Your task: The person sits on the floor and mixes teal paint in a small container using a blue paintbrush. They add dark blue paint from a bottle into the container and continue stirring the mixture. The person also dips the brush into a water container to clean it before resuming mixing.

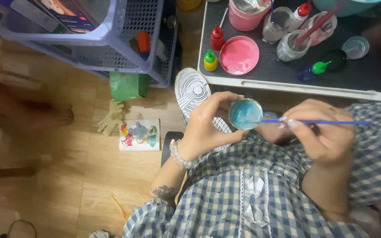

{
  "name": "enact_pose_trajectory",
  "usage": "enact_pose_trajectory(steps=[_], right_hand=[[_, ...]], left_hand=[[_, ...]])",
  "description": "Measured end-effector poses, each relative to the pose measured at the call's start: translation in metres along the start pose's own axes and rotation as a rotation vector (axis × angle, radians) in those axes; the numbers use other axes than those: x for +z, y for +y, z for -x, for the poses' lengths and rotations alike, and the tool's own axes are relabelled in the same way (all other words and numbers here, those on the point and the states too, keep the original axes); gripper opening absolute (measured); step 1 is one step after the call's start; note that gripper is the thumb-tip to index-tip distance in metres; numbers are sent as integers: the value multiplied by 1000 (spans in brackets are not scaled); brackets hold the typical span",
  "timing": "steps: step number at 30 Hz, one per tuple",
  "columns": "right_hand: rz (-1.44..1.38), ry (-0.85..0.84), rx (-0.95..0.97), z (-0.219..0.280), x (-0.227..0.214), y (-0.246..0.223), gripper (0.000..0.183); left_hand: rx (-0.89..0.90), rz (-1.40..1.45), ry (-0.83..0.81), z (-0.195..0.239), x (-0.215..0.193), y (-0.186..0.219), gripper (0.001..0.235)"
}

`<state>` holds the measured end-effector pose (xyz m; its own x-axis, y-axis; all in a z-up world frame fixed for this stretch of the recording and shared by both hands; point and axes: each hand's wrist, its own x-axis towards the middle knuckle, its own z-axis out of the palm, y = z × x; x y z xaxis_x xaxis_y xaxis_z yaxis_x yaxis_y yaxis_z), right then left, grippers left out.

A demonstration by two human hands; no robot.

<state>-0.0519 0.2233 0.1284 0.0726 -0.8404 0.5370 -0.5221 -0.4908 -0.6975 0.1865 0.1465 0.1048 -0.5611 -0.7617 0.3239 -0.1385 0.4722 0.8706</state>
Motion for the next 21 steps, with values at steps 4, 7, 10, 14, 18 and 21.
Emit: enact_pose_trajectory(steps=[4,7,10,14,18,21], right_hand=[[146,51,10,-2,2,-10,12],[-9,-54,-50,-2,1,-12,5],[-63,-36,-56,-2,0,-17,10],[63,16,-81,-2,2,-17,9],[-61,-79,-60,-5,0,-27,8],[41,56,-62,-1,-2,-28,8]], left_hand=[[14,-31,12,5,-3,3,61],[36,-33,-1,7,-8,6,60],[33,-55,0,11,-9,8,62],[47,-26,-4,10,-9,12,59],[72,-46,-19,11,-9,11,59],[94,-52,-20,12,-7,12,60]])
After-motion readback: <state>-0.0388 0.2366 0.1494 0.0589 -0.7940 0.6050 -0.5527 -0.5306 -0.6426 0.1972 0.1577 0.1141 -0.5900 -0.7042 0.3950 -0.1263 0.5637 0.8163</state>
